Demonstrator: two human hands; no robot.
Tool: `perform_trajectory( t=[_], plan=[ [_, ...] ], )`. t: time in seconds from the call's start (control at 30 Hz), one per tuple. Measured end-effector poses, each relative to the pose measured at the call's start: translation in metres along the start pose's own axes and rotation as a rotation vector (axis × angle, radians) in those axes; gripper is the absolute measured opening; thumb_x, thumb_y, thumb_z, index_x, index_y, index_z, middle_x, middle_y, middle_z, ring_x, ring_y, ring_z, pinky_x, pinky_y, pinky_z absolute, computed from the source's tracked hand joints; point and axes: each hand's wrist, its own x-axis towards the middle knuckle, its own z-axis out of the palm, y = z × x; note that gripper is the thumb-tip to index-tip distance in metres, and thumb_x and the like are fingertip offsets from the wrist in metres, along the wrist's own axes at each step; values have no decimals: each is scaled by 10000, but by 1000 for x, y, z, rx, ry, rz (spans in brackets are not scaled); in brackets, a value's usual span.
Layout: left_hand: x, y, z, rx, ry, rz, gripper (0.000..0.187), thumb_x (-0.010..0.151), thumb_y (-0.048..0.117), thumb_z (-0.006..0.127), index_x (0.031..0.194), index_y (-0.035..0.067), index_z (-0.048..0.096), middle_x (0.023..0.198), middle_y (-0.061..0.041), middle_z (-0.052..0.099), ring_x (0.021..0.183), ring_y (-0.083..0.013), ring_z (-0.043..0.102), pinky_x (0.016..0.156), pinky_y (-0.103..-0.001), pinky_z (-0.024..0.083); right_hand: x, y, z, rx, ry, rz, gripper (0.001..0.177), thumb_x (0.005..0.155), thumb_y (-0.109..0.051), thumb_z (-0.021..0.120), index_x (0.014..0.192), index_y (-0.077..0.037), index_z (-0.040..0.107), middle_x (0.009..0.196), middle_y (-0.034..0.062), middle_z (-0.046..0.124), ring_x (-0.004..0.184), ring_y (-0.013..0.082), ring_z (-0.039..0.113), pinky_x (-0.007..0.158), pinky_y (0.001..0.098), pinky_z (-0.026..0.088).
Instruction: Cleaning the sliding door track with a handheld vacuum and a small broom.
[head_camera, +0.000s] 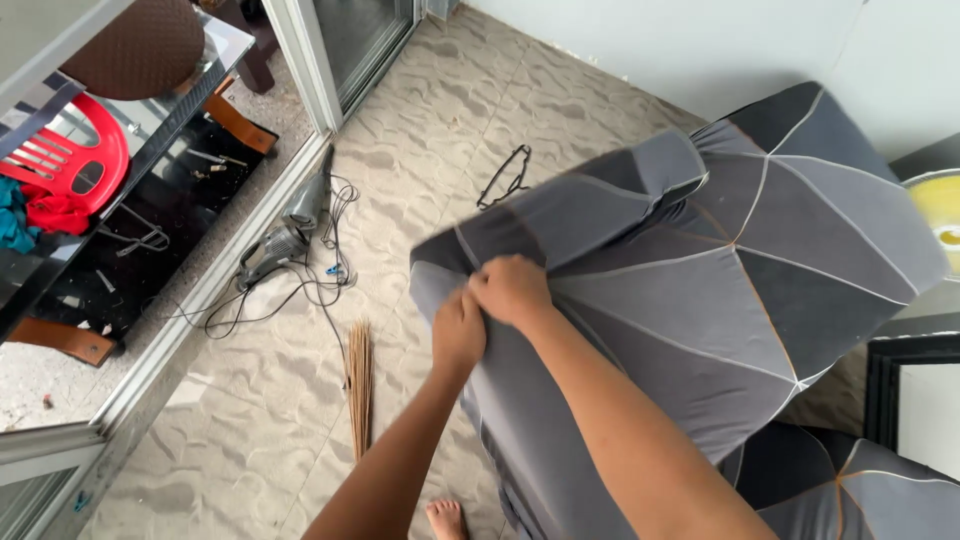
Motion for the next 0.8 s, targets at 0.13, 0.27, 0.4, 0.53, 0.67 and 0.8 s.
perform_trajectory(
  t=[0.13,0.27,0.4,0.53,0.67,0.8],
  plan=[
    [-80,-11,-8,124,-99,-107,401,955,317,428,975,18,694,999,-272,712,977,-469,672,851,-524,521,-31,11,19,-185,-455,38,403,852,-393,658,950,-22,782,1017,234,733,984,383,716,897,466,577],
    [-155,-56,6,250,-499,-145,344,892,290,497,888,33,727,910,-245,729,906,-430,697,822,-498,542,-65,25,48,-110,-1286,261,393,887,-356,602,935,-10,782,1013,181,773,932,316,751,806,462,599],
    [-200,-141,29,305,-829,283,264,851,198,538,851,27,739,921,-186,753,900,-369,712,805,-432,563,-80,63,66,146,-1387,424,411,925,-363,533,992,-56,798,1043,71,803,917,229,775,763,387,575],
    [-175,-135,25,13,-1069,-15,245,895,111,536,904,5,756,916,-118,775,907,-260,755,825,-334,599,-74,86,73,161,-1147,416,413,921,-383,554,979,-60,805,1024,76,806,877,212,773,729,365,551],
    [-139,-192,48,-240,-1248,-380,241,944,88,501,968,-26,711,912,-66,755,872,-202,755,768,-315,611,-59,116,85,264,-942,454,344,881,-340,584,955,-57,764,941,64,781,788,215,754,653,395,554],
    [-79,-151,3,-184,-1111,-207,220,949,117,535,1034,-8,695,935,-82,731,802,-174,712,705,-295,578,-52,150,107,368,-693,363,382,880,-364,601,916,-11,744,840,101,778,688,239,747,641,341,580]
  ],
)
